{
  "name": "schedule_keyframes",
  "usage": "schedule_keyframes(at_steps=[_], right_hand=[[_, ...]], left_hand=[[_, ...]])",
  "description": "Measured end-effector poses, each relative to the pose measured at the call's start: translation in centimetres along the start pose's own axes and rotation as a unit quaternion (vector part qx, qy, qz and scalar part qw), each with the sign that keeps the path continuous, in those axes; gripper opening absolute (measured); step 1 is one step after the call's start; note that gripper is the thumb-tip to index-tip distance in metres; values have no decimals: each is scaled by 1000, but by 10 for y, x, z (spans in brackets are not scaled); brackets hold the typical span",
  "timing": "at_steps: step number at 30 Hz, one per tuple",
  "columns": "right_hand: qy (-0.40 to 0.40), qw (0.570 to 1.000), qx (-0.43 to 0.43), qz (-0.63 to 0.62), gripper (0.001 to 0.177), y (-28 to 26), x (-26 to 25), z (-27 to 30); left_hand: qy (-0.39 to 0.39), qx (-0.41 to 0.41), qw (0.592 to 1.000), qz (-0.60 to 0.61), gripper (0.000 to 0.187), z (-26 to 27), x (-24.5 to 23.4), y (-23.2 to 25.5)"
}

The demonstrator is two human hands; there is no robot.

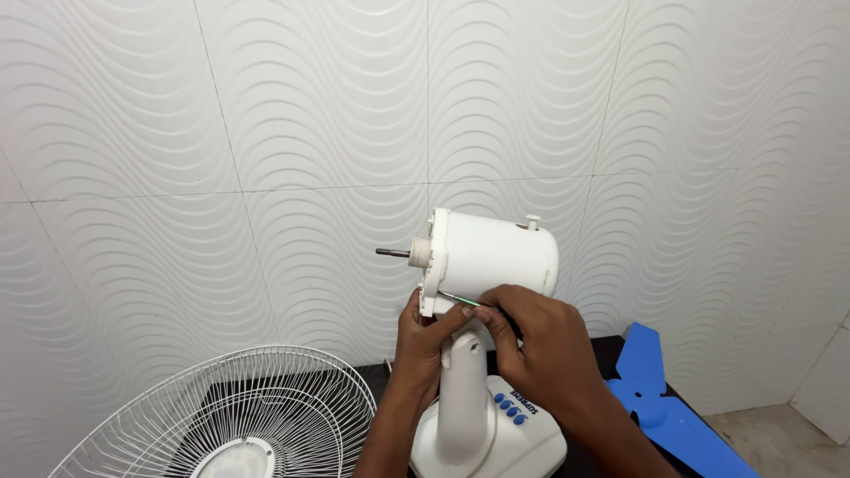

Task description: The person assembles a white table fan by attaching the front grille, motor housing, and rear grille to the fan stand. They use a screwdriver to secure the components and align the parts. The fan blades and other parts are visible on the table.

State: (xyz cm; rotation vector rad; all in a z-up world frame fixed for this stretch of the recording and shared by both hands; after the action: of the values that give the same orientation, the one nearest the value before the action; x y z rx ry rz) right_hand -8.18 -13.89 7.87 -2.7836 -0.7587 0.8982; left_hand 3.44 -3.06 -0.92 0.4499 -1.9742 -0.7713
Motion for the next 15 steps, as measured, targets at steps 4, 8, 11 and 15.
schedule_keyframes(at_steps=[4,8,11,15], right_hand=[[-6,998,-64,25,12,-2,2,-9],[-28,996,-73,39,14,-2,8,-19],[-22,996,-63,55,14,-7,11,-21],[-20,997,-11,78,13,-13,16,-14]], left_hand=[[5,-18,1000,-6,45,-1,1,1],[-1,-4,1000,-10,44,-3,1,3],[2,1,1000,-11,46,-3,0,2],[-8,5,1000,9,51,-2,1,2]])
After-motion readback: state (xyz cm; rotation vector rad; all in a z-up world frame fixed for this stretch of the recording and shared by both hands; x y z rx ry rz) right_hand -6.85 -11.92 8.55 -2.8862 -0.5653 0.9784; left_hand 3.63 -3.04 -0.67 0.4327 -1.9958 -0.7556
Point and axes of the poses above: each hand's wrist, its own z-axis away from the middle knuckle, its own x-axis out of the palm, y = z × x, the point moved 6 cm from there along -z, towards the middle knuckle, and after that the axes turned 6 degrees about z, right-handed, at the moved point
